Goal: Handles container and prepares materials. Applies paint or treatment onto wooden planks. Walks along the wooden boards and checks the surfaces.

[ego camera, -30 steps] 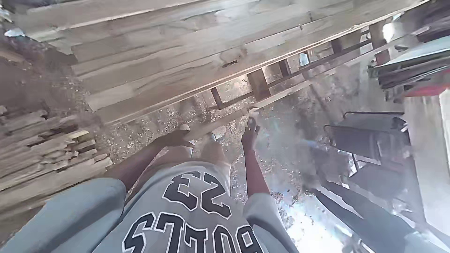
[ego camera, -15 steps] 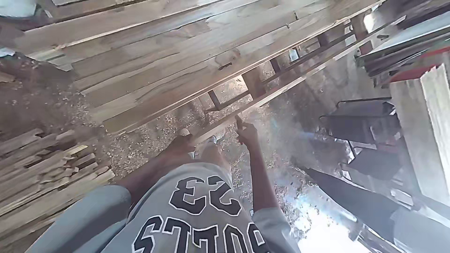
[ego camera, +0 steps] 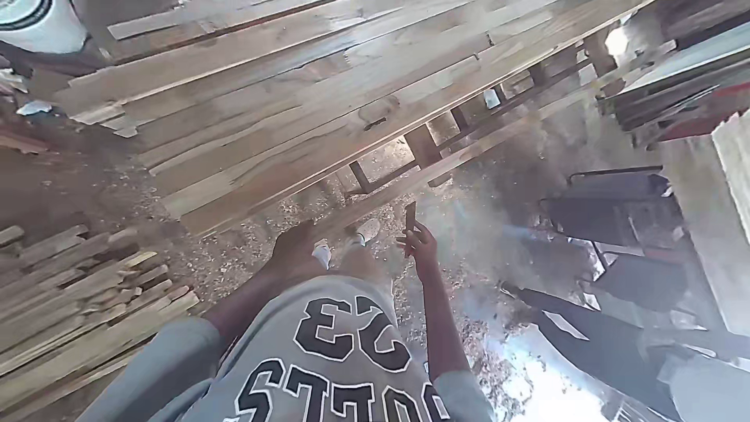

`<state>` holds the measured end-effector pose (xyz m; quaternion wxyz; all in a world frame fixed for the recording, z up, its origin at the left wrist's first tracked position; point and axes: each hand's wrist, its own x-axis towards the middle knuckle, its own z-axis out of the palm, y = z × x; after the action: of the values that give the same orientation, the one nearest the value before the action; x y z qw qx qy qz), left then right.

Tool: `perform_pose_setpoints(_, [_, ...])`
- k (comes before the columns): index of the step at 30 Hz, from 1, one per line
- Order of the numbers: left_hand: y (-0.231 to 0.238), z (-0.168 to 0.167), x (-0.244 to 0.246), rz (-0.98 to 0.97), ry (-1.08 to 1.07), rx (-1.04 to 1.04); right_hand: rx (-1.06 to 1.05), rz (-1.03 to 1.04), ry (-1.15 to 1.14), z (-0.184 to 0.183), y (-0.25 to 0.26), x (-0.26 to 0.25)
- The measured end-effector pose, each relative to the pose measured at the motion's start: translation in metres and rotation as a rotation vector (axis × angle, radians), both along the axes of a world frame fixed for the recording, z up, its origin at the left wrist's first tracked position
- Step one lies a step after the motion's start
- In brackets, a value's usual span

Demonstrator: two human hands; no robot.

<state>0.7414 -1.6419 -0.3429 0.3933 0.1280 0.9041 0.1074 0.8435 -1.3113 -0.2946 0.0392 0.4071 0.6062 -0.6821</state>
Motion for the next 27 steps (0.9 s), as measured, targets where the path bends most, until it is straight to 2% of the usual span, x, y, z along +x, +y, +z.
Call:
perform_pose_setpoints(2, [-0.005,0.003,-0.015,-0.048,-0.144,0.040,0.188,0.092,0.055,-0.015,-0.004,-0.007])
perform_pose_setpoints(5, [-0.013,-0.016,-0.043,-0.116,-0.400,0.145,0.594,0.316,0.043,-0.043,0.000,-0.026])
perform_pose_setpoints(7, [-0.018,-0.027,-0.050,-0.047,-0.538,0.214,0.794,0.463,-0.107,-0.046,-0.007,-0.042])
perform_pose_setpoints(9, [-0.020,-0.031,-0.047,0.044,-0.588,0.282,0.878,0.646,-0.402,-0.037,-0.018,-0.046])
perform_pose_setpoints(10, [-0.021,-0.031,-0.046,0.057,-0.571,0.300,0.869,0.689,-0.506,-0.031,-0.022,-0.044])
perform_pose_setpoints(12, [-0.021,-0.028,-0.043,0.035,-0.491,0.316,0.810,0.702,-0.571,-0.011,-0.020,-0.039])
perform_pose_setpoints(16, [-0.015,-0.022,-0.032,-0.027,-0.336,0.170,0.673,0.539,-0.436,0.017,0.004,-0.068])
perform_pose_setpoints(19, [-0.011,-0.014,-0.023,-0.022,-0.302,0.058,0.521,0.580,-0.464,0.023,-0.020,-0.084])
perform_pose_setpoints(21, [-0.006,-0.014,-0.026,-0.022,-0.279,0.037,0.437,0.660,-0.482,0.034,-0.046,-0.078])
perform_pose_setpoints(23, [-0.009,-0.016,-0.024,-0.041,-0.272,0.042,0.308,0.693,-0.447,0.032,-0.051,-0.059])
perform_pose_setpoints(25, [-0.014,-0.017,-0.026,-0.076,-0.244,0.097,0.160,0.594,-0.391,0.022,-0.035,-0.040])
perform_pose_setpoints(27, [-0.017,-0.020,-0.029,-0.112,-0.207,0.131,0.052,0.408,-0.326,0.018,-0.009,-0.030])
